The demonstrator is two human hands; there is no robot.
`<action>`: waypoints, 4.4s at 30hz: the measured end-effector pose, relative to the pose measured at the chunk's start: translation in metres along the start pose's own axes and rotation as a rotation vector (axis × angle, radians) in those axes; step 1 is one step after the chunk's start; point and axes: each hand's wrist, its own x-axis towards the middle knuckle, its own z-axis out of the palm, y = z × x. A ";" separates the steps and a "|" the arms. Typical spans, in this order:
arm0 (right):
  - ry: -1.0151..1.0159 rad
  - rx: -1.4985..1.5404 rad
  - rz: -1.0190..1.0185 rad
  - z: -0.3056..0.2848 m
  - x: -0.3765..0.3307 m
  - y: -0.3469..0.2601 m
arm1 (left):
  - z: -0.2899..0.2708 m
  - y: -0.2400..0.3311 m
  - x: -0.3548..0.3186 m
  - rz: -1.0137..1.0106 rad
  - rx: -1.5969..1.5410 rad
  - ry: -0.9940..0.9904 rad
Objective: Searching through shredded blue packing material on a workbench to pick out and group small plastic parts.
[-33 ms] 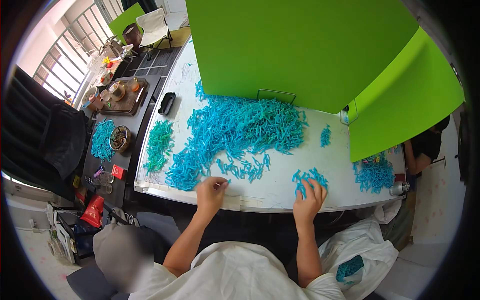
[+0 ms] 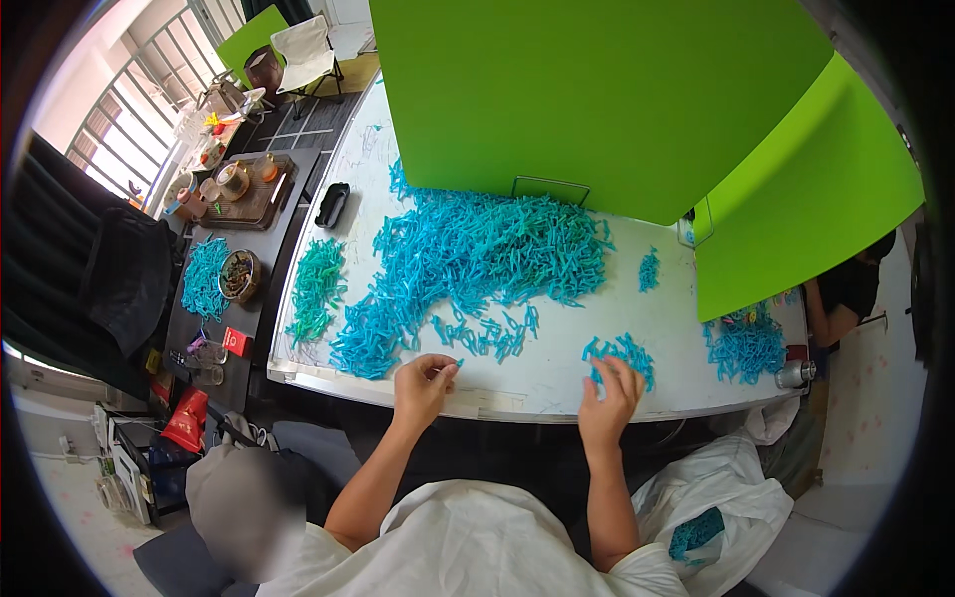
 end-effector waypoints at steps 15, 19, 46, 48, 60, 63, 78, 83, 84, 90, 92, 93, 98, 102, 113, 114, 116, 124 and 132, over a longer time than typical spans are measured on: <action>-0.724 1.374 0.723 0.041 -0.034 -0.072 | -0.006 0.019 -0.037 -0.707 -0.849 -0.632; -0.725 1.410 0.922 0.037 -0.028 -0.068 | 0.008 0.026 -0.045 -0.184 -0.555 -0.319; -0.758 1.304 0.817 0.037 -0.037 -0.074 | 0.003 -0.007 -0.038 -0.097 -0.757 -0.102; -0.738 1.287 0.816 0.038 -0.037 -0.072 | -0.026 -0.021 -0.022 -0.015 -0.598 0.101; -0.635 1.170 0.855 0.032 -0.048 -0.045 | -0.188 -0.027 0.060 0.226 0.710 0.622; -0.631 1.177 0.858 0.032 -0.048 -0.048 | -0.188 -0.034 0.071 0.259 0.754 0.604; -0.634 1.180 0.873 0.031 -0.049 -0.045 | -0.117 -0.001 0.041 0.390 0.622 0.320; -0.652 1.174 0.848 0.032 -0.049 -0.046 | -0.060 0.019 0.040 0.661 0.724 0.166; -0.657 1.172 0.848 0.030 -0.048 -0.048 | -0.051 0.021 0.044 0.730 0.748 0.110; -0.651 1.186 0.857 0.027 -0.051 -0.045 | -0.029 0.019 0.067 0.747 0.941 -0.023; -0.643 1.190 0.857 0.027 -0.053 -0.044 | -0.032 0.017 0.067 0.739 0.988 -0.075; -0.653 1.193 0.859 0.028 -0.055 -0.043 | -0.036 0.018 0.063 0.750 0.955 -0.068; -0.692 1.199 0.856 0.035 -0.056 -0.046 | -0.038 0.011 0.036 0.708 0.805 -0.096; -0.724 1.202 0.831 0.040 -0.052 -0.054 | -0.032 0.009 0.020 0.708 0.791 -0.070; -0.734 1.175 0.822 0.037 -0.047 -0.058 | -0.031 0.003 0.058 0.683 0.833 0.224; -0.735 1.186 0.820 0.037 -0.047 -0.059 | -0.030 0.003 0.058 0.686 0.828 0.221; -0.735 1.194 0.819 0.038 -0.045 -0.061 | -0.028 0.005 0.053 0.674 0.806 0.260; -0.824 1.681 1.085 0.063 -0.024 -0.085 | 0.001 0.045 -0.015 0.620 0.342 -0.148; -0.635 1.519 1.189 0.065 -0.022 -0.071 | 0.013 0.037 0.050 0.682 0.600 0.046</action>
